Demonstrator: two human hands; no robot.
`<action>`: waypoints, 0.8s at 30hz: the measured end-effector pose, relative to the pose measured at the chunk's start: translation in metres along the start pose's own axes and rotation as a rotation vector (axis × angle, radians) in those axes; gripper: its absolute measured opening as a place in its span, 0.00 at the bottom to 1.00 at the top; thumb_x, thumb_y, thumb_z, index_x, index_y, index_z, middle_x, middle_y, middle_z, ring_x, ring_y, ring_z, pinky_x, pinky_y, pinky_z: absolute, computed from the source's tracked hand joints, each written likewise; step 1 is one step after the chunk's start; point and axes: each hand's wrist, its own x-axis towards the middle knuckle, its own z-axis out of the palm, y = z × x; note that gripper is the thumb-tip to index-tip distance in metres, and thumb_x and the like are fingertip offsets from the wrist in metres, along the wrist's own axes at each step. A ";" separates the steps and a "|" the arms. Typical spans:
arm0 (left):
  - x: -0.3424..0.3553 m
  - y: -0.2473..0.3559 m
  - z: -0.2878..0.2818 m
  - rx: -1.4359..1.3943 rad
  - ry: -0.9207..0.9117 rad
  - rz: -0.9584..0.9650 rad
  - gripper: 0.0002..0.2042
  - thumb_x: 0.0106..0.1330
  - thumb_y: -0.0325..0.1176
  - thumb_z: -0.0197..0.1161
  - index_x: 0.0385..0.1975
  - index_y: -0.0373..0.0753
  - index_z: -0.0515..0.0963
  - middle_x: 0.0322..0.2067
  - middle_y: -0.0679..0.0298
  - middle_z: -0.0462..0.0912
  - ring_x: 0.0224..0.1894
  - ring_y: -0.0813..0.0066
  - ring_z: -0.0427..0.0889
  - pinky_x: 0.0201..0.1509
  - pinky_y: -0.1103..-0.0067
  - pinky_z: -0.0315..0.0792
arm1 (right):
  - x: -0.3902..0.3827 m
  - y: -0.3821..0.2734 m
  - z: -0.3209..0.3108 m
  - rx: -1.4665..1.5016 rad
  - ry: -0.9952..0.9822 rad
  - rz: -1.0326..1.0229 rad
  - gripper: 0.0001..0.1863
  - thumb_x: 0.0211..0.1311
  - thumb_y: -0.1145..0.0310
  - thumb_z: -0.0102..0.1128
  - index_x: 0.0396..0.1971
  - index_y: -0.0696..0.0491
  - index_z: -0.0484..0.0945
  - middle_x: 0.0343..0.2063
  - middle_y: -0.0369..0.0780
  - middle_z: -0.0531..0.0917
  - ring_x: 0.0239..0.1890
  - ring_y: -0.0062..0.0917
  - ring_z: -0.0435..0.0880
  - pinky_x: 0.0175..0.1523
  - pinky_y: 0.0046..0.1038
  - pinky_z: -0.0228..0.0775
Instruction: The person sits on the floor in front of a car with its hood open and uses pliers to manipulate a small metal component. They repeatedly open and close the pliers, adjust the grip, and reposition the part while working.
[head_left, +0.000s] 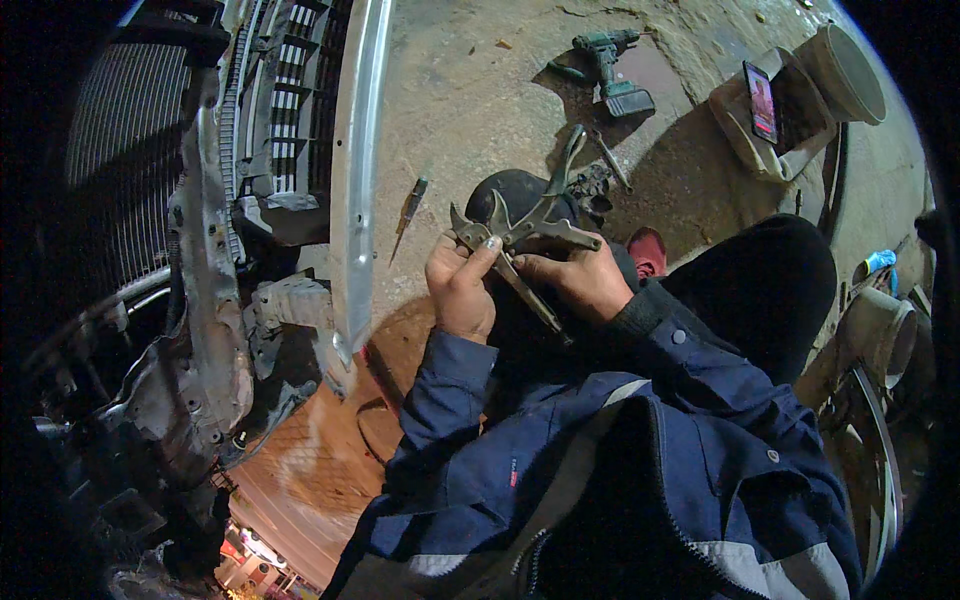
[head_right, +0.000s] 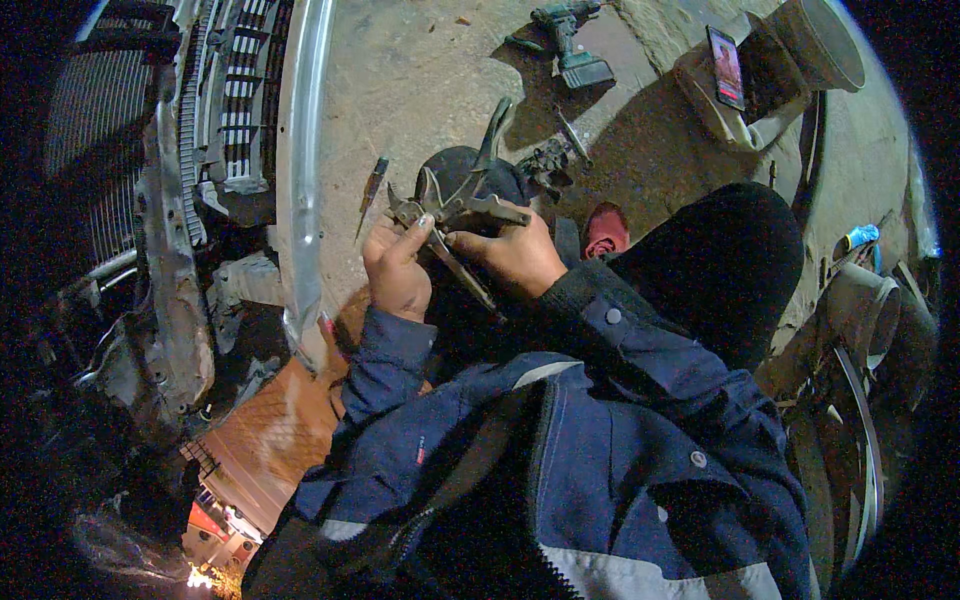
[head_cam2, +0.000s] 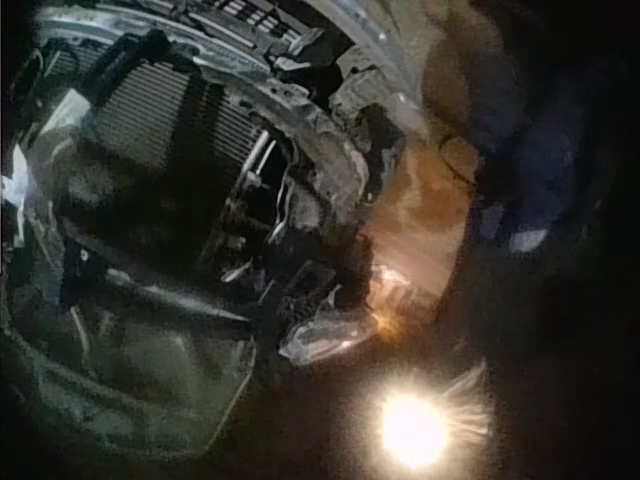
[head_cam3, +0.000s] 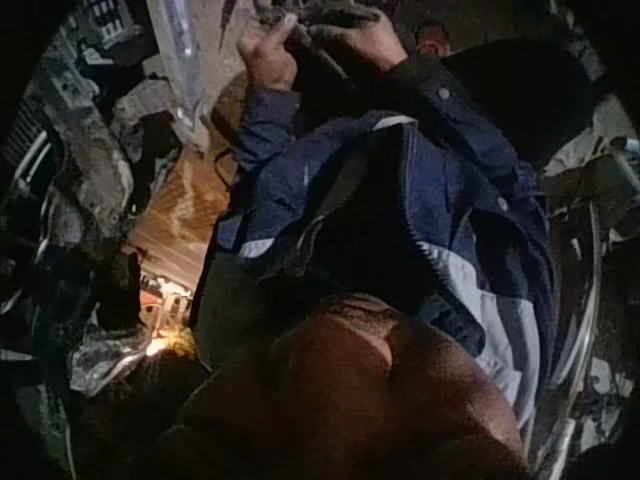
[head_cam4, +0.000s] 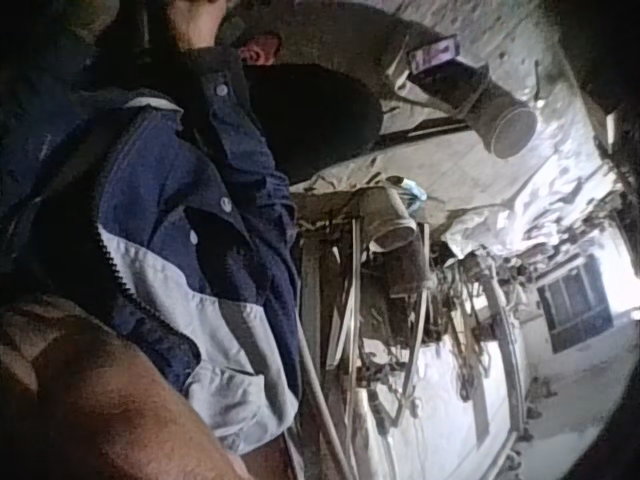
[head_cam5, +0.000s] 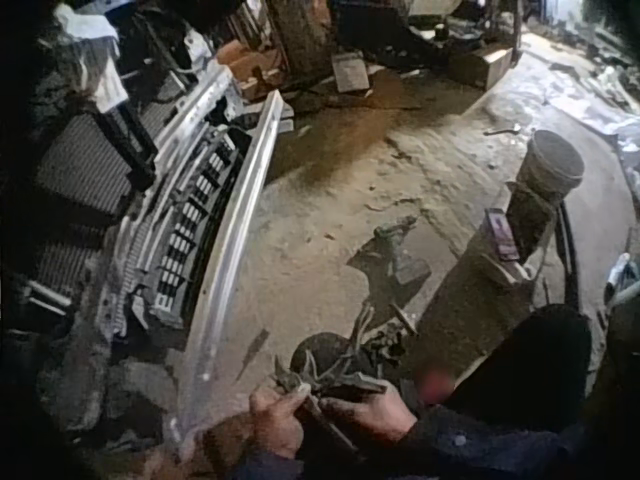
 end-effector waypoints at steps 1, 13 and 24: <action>-0.001 0.001 0.002 0.009 0.000 0.002 0.17 0.69 0.21 0.67 0.56 0.28 0.79 0.51 0.56 0.87 0.51 0.70 0.85 0.63 0.75 0.75 | -0.001 0.000 0.001 0.012 0.021 -0.001 0.16 0.62 0.71 0.79 0.47 0.59 0.87 0.42 0.40 0.93 0.43 0.23 0.89 0.53 0.30 0.81; -0.003 0.001 0.015 -0.046 0.015 0.031 0.18 0.68 0.21 0.69 0.57 0.28 0.79 0.53 0.56 0.88 0.53 0.68 0.85 0.65 0.74 0.75 | -0.005 -0.011 -0.003 0.068 0.019 0.060 0.15 0.65 0.71 0.77 0.49 0.60 0.87 0.44 0.42 0.93 0.44 0.23 0.89 0.53 0.29 0.81; -0.003 -0.001 0.012 0.016 0.005 0.011 0.17 0.68 0.25 0.70 0.55 0.31 0.81 0.50 0.59 0.87 0.51 0.66 0.84 0.64 0.70 0.73 | 0.002 0.002 -0.003 0.001 -0.029 -0.002 0.16 0.71 0.65 0.73 0.50 0.61 0.89 0.43 0.42 0.94 0.42 0.23 0.89 0.52 0.30 0.81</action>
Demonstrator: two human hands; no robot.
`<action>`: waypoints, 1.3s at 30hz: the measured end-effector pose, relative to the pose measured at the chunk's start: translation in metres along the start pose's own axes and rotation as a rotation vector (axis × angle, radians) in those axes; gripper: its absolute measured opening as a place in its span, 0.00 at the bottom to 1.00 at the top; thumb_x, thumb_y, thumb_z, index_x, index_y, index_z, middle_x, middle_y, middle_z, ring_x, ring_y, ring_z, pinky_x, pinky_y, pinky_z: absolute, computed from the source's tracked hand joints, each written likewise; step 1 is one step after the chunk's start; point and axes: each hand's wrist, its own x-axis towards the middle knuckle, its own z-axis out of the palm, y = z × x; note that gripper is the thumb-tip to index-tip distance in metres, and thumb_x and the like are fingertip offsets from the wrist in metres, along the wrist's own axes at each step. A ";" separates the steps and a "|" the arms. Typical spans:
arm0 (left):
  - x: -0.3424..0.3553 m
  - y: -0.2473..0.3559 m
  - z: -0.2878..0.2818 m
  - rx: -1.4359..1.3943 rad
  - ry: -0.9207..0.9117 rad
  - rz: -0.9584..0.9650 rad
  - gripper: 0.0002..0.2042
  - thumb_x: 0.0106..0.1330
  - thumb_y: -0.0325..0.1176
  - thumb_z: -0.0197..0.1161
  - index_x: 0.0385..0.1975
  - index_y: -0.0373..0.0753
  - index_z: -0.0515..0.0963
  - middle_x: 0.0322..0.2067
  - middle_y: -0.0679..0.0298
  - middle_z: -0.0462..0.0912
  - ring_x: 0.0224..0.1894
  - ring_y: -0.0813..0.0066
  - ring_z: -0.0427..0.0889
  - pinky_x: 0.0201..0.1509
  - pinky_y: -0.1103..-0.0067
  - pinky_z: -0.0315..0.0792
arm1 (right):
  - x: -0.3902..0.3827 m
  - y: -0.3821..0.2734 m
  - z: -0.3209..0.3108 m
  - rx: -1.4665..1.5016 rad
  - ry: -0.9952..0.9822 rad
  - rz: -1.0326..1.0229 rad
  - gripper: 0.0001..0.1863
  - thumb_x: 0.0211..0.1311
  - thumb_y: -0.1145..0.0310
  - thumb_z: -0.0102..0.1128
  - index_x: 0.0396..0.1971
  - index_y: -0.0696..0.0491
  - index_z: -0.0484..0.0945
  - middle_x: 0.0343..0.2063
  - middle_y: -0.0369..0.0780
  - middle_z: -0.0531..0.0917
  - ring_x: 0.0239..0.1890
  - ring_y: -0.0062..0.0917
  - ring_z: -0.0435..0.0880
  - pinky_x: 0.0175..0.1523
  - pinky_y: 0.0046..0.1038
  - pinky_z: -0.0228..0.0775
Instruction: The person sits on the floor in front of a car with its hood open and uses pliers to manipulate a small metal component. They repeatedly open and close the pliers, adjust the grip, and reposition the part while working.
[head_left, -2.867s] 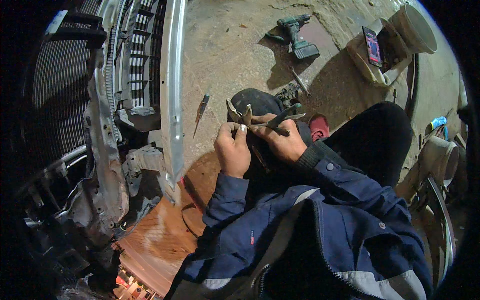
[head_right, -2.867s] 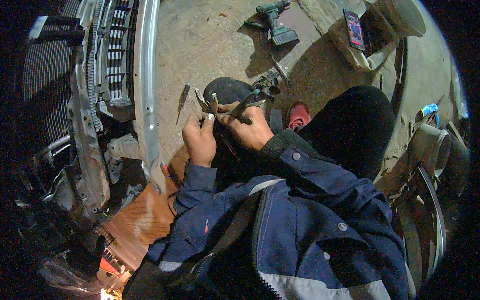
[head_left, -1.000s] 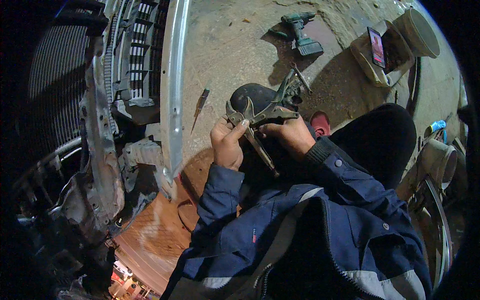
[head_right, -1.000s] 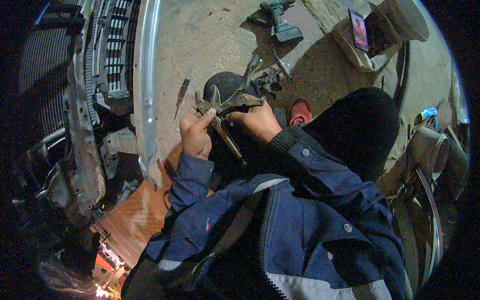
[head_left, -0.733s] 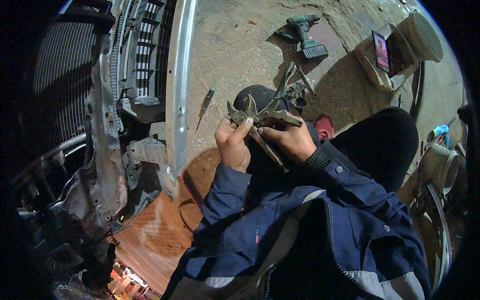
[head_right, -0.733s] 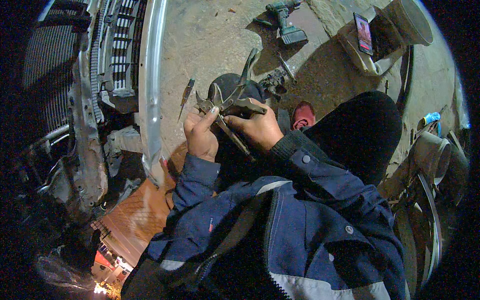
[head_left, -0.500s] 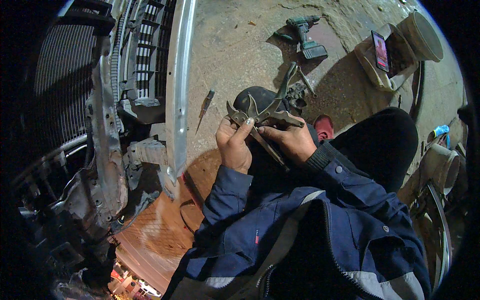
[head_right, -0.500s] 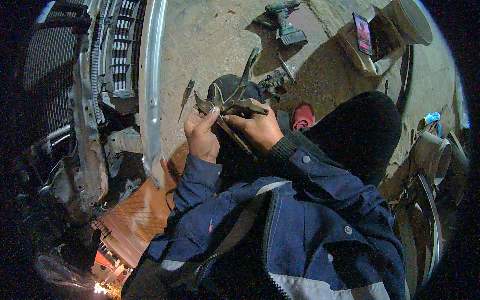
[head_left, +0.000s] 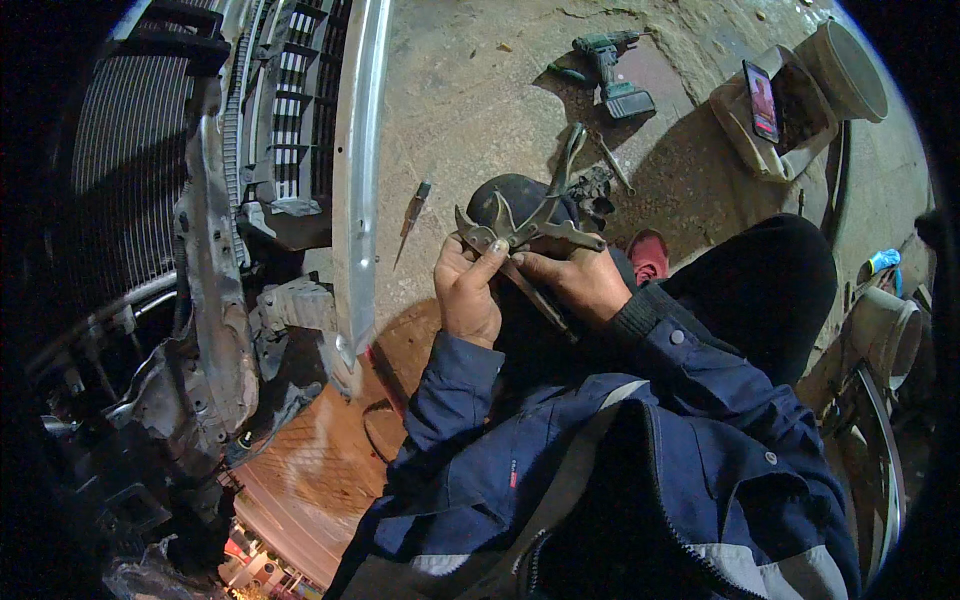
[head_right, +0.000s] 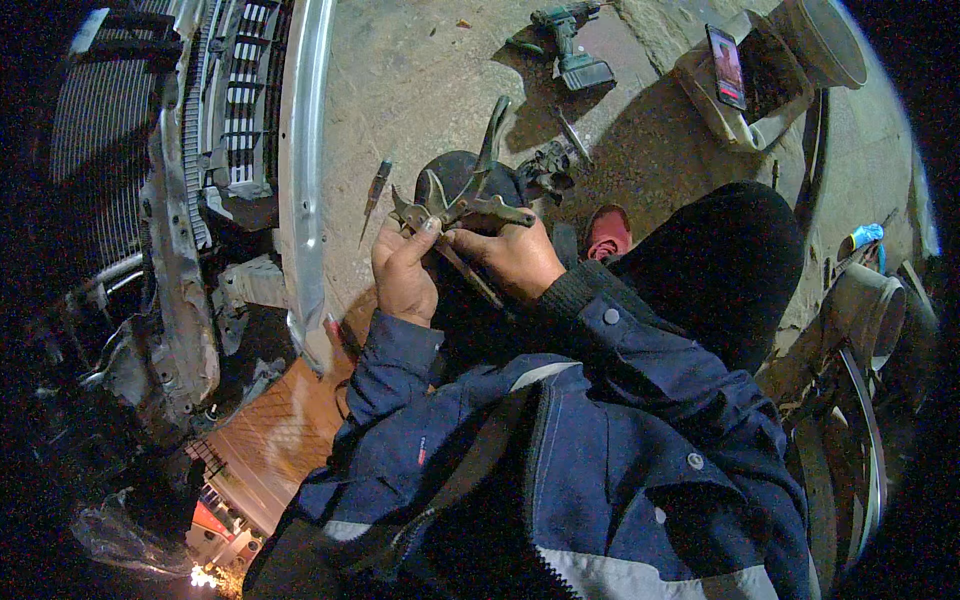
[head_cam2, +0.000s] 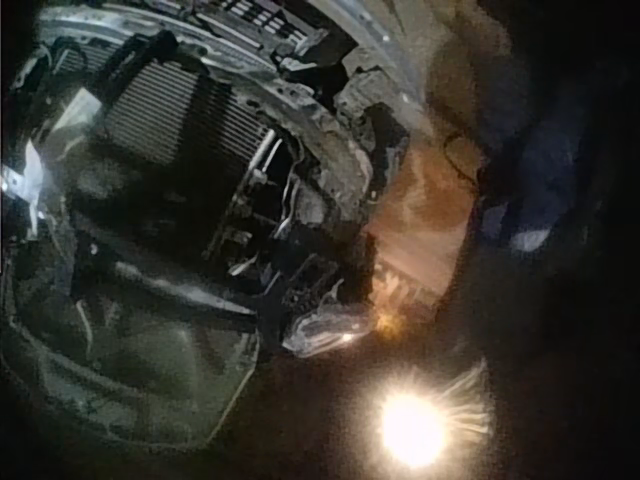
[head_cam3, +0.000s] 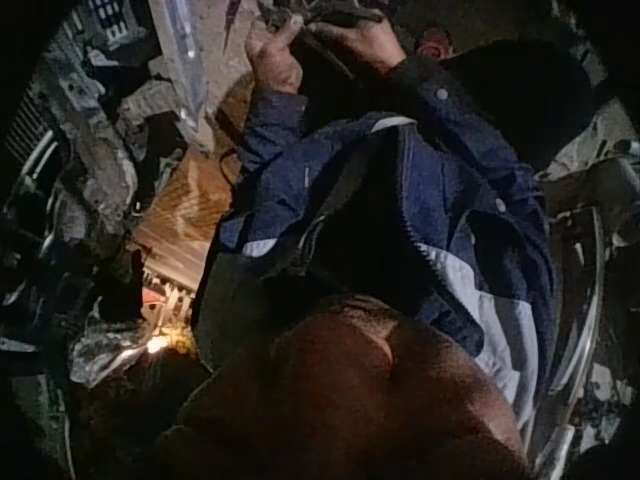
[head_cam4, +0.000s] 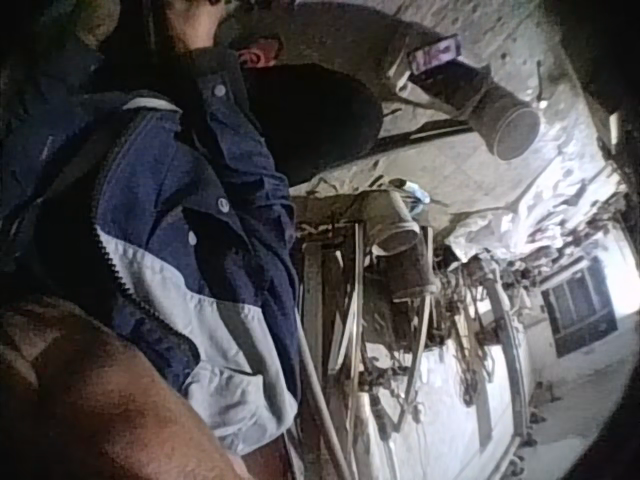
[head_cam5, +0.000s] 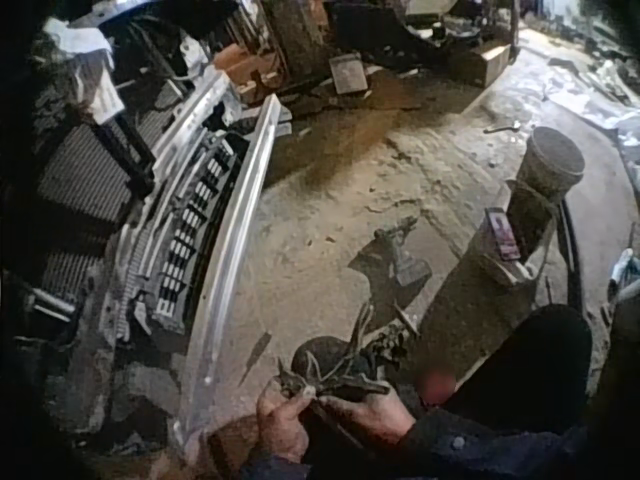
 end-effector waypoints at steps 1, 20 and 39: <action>0.000 0.001 -0.001 0.010 -0.007 -0.014 0.17 0.68 0.25 0.70 0.55 0.30 0.81 0.50 0.59 0.87 0.51 0.66 0.84 0.63 0.70 0.74 | 0.001 0.002 -0.001 0.006 -0.006 0.022 0.16 0.71 0.65 0.73 0.49 0.61 0.89 0.42 0.42 0.94 0.42 0.23 0.89 0.51 0.30 0.81; 0.002 -0.010 -0.005 -0.033 -0.015 -0.037 0.21 0.71 0.25 0.67 0.64 0.32 0.79 0.55 0.60 0.87 0.55 0.66 0.84 0.68 0.70 0.72 | 0.003 -0.001 -0.003 0.093 -0.010 0.139 0.15 0.68 0.65 0.76 0.46 0.62 0.88 0.37 0.40 0.91 0.39 0.20 0.85 0.48 0.29 0.79; -0.001 -0.020 -0.007 0.136 0.001 0.123 0.13 0.74 0.24 0.68 0.54 0.32 0.77 0.50 0.59 0.86 0.51 0.73 0.82 0.59 0.74 0.75 | -0.013 -0.015 0.003 -0.403 0.128 -0.134 0.14 0.68 0.68 0.71 0.49 0.61 0.87 0.40 0.47 0.91 0.38 0.24 0.88 0.46 0.30 0.81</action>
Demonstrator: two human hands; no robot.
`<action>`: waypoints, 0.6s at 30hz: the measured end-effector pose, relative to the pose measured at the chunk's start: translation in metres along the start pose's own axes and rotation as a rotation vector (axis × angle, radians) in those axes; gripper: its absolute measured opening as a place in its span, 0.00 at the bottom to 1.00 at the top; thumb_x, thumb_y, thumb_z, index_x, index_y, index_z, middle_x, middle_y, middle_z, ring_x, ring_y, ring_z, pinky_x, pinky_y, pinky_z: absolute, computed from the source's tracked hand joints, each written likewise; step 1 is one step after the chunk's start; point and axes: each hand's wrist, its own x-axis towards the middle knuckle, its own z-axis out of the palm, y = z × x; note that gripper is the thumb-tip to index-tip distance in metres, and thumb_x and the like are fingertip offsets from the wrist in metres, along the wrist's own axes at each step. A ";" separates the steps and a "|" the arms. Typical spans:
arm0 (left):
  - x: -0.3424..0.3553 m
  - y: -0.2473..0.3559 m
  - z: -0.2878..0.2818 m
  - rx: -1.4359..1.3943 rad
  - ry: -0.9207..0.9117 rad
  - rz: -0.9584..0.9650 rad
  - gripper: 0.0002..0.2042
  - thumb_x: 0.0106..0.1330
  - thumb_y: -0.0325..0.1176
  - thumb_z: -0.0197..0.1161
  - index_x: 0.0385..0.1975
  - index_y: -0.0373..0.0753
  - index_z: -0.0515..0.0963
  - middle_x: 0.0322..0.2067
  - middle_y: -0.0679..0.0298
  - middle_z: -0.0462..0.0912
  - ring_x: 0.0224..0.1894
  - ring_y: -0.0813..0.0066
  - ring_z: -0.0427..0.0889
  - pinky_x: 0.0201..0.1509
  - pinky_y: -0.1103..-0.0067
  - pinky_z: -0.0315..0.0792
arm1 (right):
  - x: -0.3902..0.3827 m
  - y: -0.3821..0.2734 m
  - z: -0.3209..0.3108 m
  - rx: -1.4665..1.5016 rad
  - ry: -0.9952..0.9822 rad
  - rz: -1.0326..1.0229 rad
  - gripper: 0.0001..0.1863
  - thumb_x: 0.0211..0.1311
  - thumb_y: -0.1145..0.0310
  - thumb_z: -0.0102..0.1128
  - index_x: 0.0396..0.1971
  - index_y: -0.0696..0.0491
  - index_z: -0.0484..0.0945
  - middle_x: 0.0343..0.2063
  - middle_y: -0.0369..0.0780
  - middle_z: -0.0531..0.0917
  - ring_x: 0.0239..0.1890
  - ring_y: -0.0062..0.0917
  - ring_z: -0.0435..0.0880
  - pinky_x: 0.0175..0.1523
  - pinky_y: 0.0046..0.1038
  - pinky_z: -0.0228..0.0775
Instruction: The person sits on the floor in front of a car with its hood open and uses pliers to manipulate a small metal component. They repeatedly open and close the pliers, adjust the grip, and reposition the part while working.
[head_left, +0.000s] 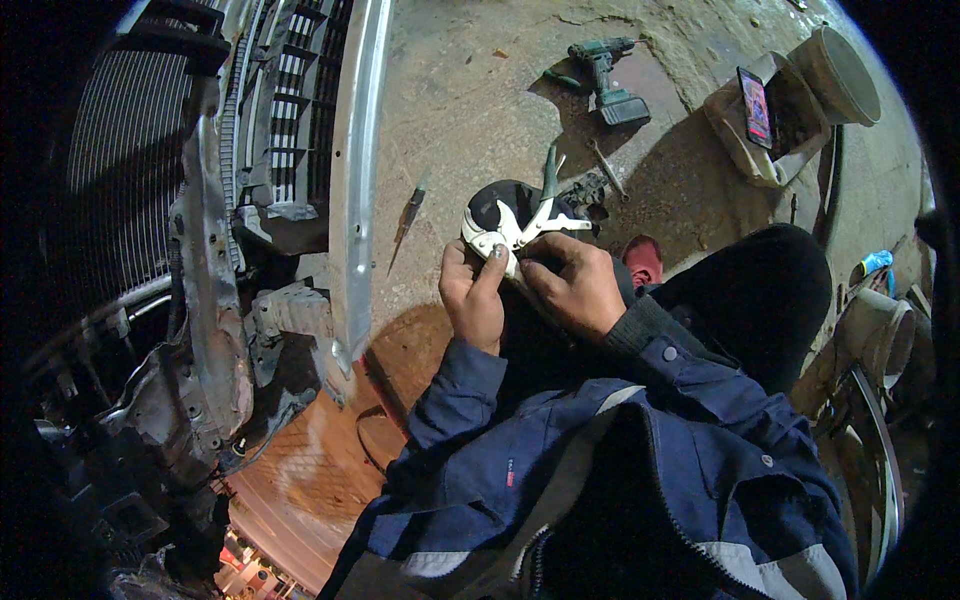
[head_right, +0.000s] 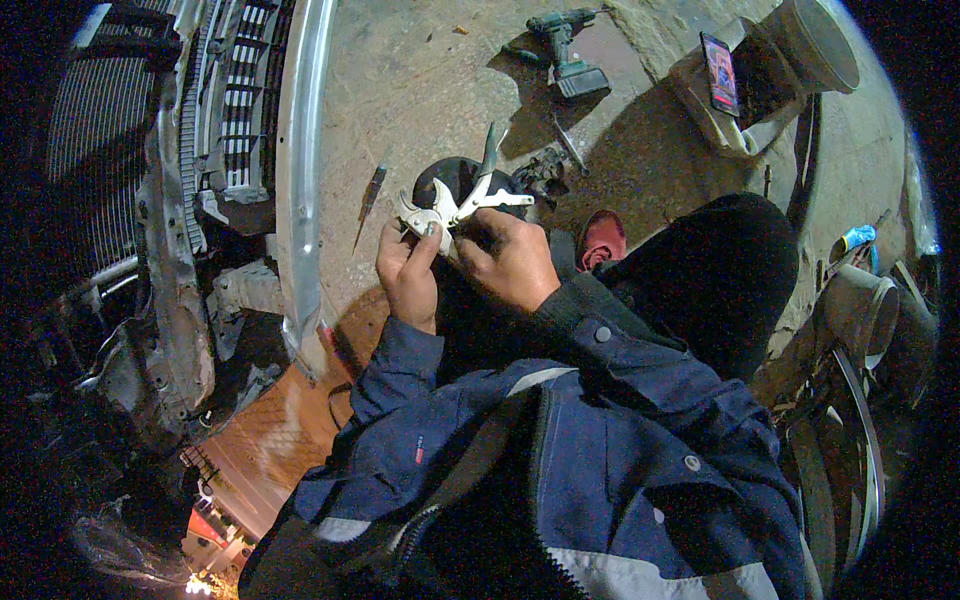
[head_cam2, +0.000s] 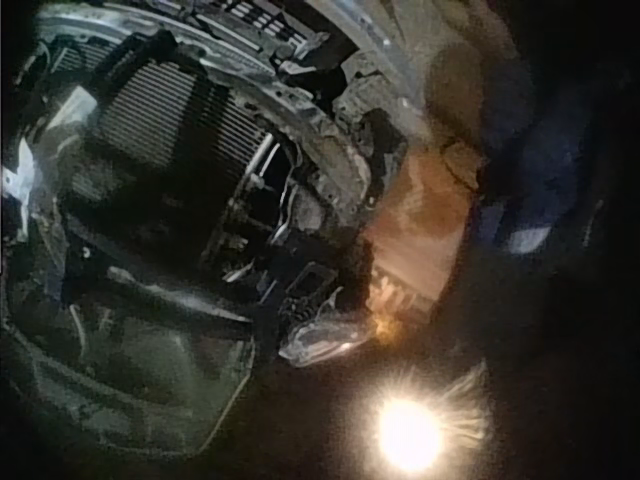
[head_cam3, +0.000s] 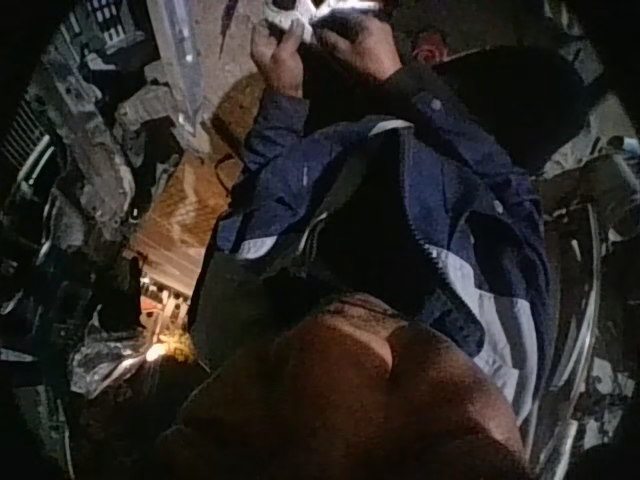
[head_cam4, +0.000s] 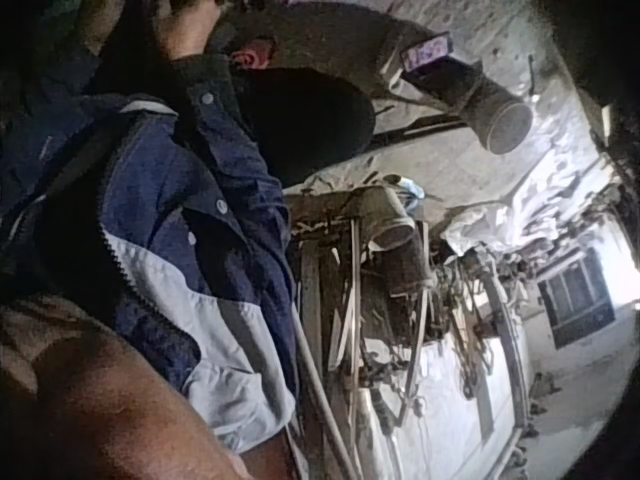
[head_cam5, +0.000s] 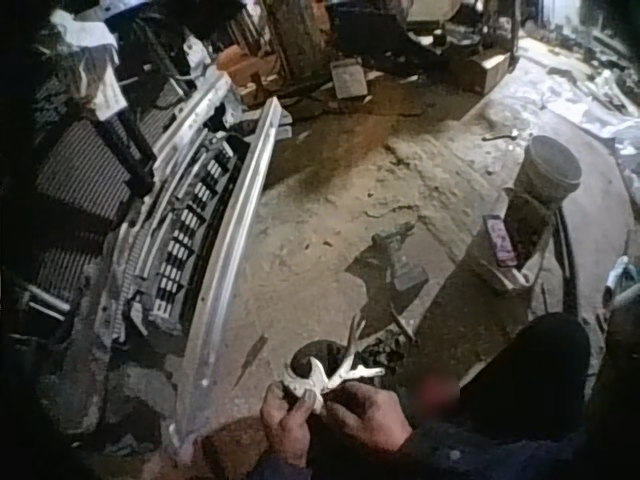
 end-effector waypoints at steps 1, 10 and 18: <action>-0.001 0.000 -0.001 0.033 0.010 0.002 0.14 0.73 0.23 0.68 0.56 0.32 0.77 0.51 0.59 0.86 0.51 0.72 0.82 0.60 0.74 0.75 | 0.000 -0.001 0.000 -0.009 0.006 -0.019 0.15 0.68 0.68 0.71 0.49 0.61 0.87 0.40 0.48 0.91 0.37 0.25 0.89 0.46 0.30 0.82; -0.009 0.004 0.003 0.274 0.029 0.074 0.13 0.73 0.25 0.68 0.52 0.32 0.73 0.47 0.58 0.84 0.47 0.72 0.82 0.54 0.73 0.76 | -0.002 0.002 0.001 0.051 0.081 -0.042 0.13 0.62 0.65 0.74 0.42 0.56 0.91 0.37 0.52 0.91 0.37 0.44 0.94 0.44 0.37 0.85; -0.029 0.019 0.003 0.579 -0.041 0.110 0.17 0.75 0.26 0.67 0.57 0.28 0.70 0.44 0.50 0.87 0.45 0.67 0.86 0.50 0.68 0.80 | -0.007 -0.002 -0.024 -0.165 -0.100 -0.182 0.10 0.65 0.70 0.69 0.40 0.62 0.86 0.34 0.54 0.87 0.36 0.47 0.89 0.44 0.41 0.82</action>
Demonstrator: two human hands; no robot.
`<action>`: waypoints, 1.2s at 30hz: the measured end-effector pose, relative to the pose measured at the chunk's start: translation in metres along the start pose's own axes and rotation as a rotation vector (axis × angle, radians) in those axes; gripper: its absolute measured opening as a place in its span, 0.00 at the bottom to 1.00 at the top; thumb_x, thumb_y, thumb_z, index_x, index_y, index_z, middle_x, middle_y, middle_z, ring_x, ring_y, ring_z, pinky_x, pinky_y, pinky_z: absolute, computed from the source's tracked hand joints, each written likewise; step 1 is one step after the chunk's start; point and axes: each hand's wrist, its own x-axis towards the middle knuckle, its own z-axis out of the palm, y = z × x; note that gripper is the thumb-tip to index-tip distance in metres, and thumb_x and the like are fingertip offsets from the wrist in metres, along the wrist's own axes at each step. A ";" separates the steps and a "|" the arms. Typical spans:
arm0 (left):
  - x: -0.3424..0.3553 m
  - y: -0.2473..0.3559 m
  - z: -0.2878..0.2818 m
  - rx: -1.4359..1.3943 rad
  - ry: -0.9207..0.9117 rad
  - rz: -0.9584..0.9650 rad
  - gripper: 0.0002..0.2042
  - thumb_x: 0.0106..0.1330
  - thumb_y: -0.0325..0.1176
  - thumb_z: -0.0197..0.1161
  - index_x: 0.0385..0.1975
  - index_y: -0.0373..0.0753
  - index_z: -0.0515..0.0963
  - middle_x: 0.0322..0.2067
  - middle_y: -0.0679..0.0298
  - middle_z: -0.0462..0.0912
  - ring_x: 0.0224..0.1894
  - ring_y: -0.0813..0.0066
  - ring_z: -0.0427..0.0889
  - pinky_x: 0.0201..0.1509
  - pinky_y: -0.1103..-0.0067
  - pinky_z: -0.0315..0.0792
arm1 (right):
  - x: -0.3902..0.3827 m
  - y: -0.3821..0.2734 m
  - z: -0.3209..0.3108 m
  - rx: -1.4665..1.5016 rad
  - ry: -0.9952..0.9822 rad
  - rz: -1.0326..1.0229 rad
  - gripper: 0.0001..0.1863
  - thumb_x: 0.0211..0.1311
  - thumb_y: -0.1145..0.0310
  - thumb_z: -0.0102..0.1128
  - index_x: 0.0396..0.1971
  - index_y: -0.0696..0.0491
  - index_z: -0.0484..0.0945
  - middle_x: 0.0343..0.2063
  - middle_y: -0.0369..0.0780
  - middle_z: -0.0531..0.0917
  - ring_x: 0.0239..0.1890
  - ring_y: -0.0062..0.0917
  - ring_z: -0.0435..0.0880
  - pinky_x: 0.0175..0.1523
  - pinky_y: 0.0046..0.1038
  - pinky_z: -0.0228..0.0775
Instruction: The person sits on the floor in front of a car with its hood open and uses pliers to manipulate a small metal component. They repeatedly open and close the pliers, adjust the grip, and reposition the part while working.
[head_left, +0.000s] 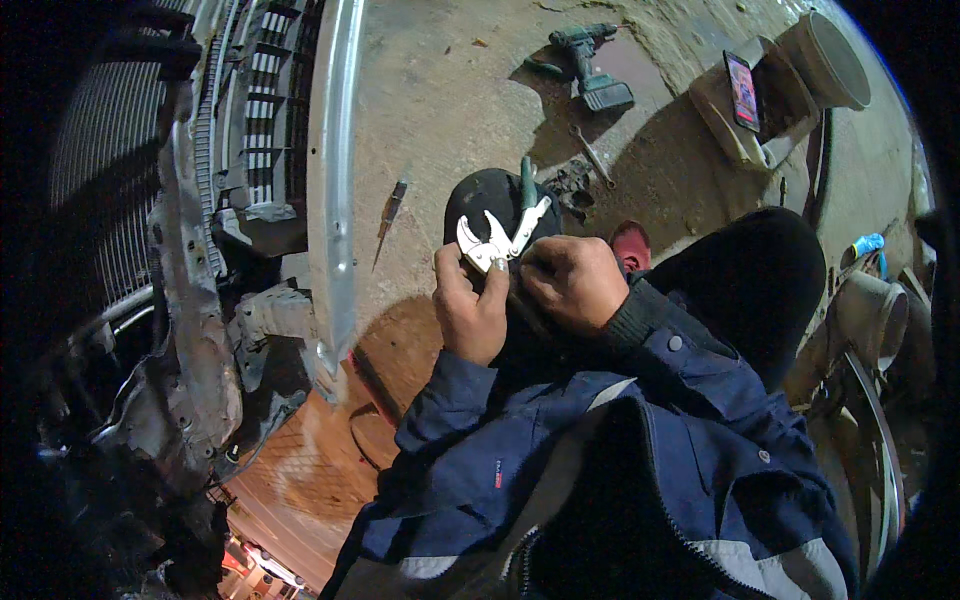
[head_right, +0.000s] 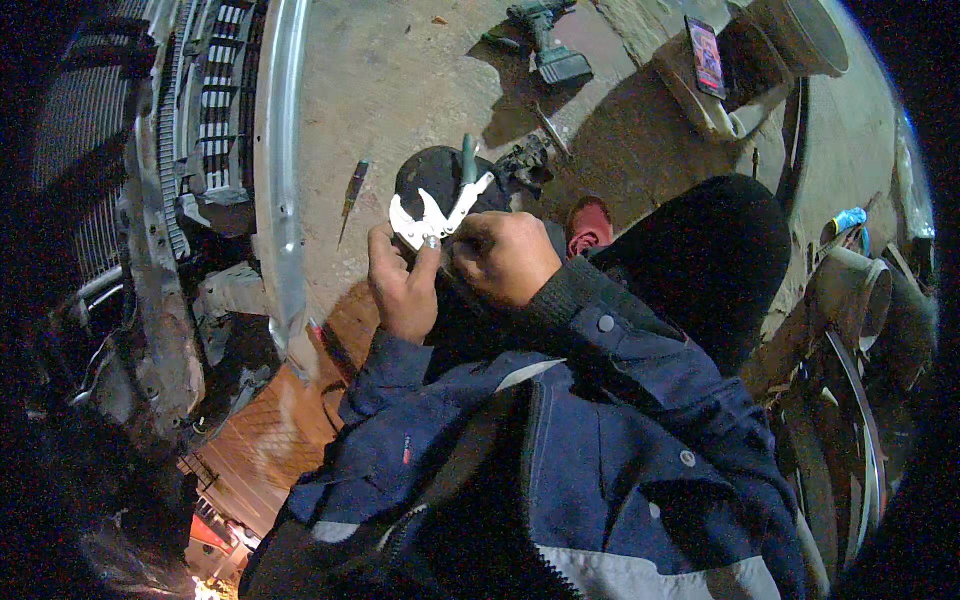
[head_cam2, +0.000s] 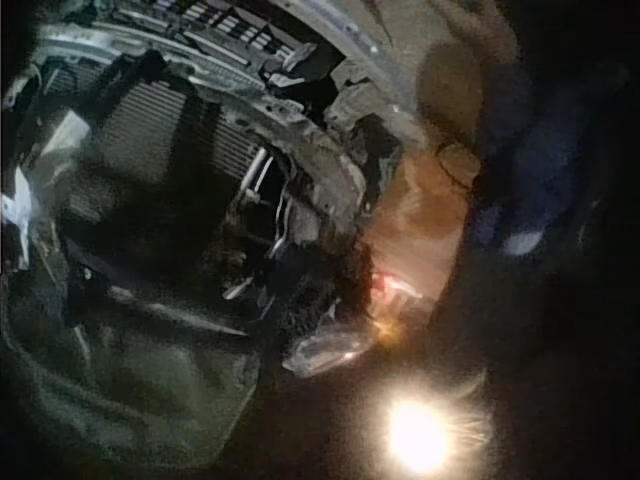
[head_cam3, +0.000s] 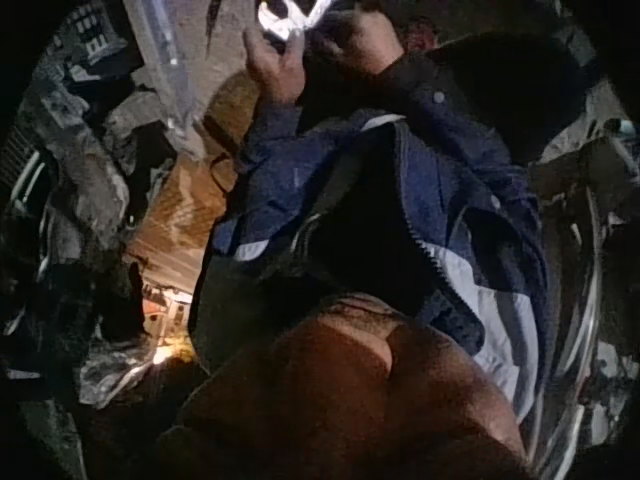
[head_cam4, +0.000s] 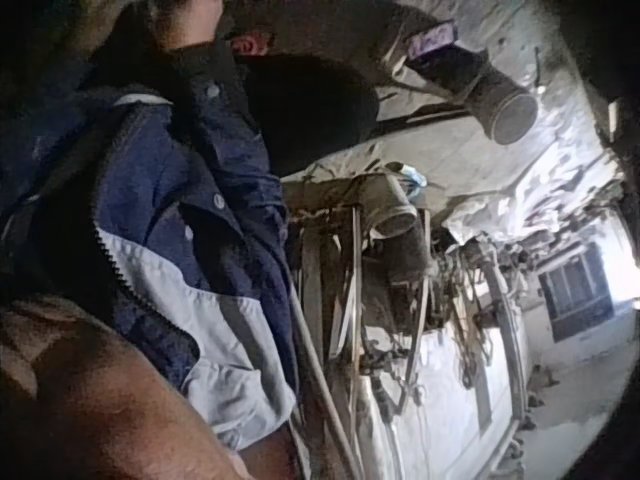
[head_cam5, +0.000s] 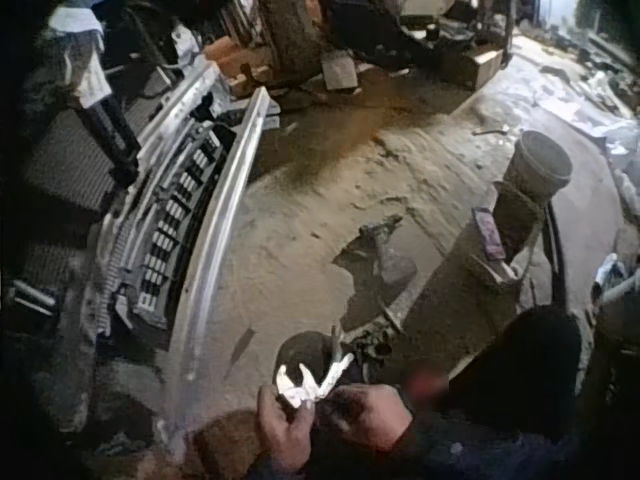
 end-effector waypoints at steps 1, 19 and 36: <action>-0.003 0.000 0.000 -0.020 -0.009 -0.004 0.18 0.76 0.27 0.66 0.58 0.28 0.69 0.45 0.50 0.87 0.46 0.67 0.86 0.50 0.67 0.80 | -0.001 0.001 -0.003 -0.025 -0.008 -0.022 0.09 0.65 0.70 0.69 0.38 0.61 0.85 0.34 0.54 0.86 0.36 0.50 0.88 0.44 0.43 0.81; -0.010 0.020 0.011 0.057 -0.117 -0.022 0.15 0.74 0.28 0.65 0.52 0.31 0.68 0.33 0.43 0.85 0.36 0.42 0.86 0.40 0.56 0.76 | -0.013 0.015 0.006 -0.006 0.116 -0.114 0.06 0.65 0.77 0.66 0.41 0.60 0.82 0.37 0.52 0.84 0.41 0.52 0.86 0.46 0.43 0.79; -0.002 0.018 0.020 0.157 -0.200 -0.002 0.28 0.66 0.27 0.71 0.62 0.34 0.65 0.41 0.35 0.84 0.49 0.27 0.83 0.47 0.50 0.78 | -0.001 0.028 0.005 -0.061 0.102 0.030 0.09 0.65 0.70 0.69 0.36 0.60 0.79 0.34 0.56 0.82 0.38 0.60 0.82 0.43 0.49 0.76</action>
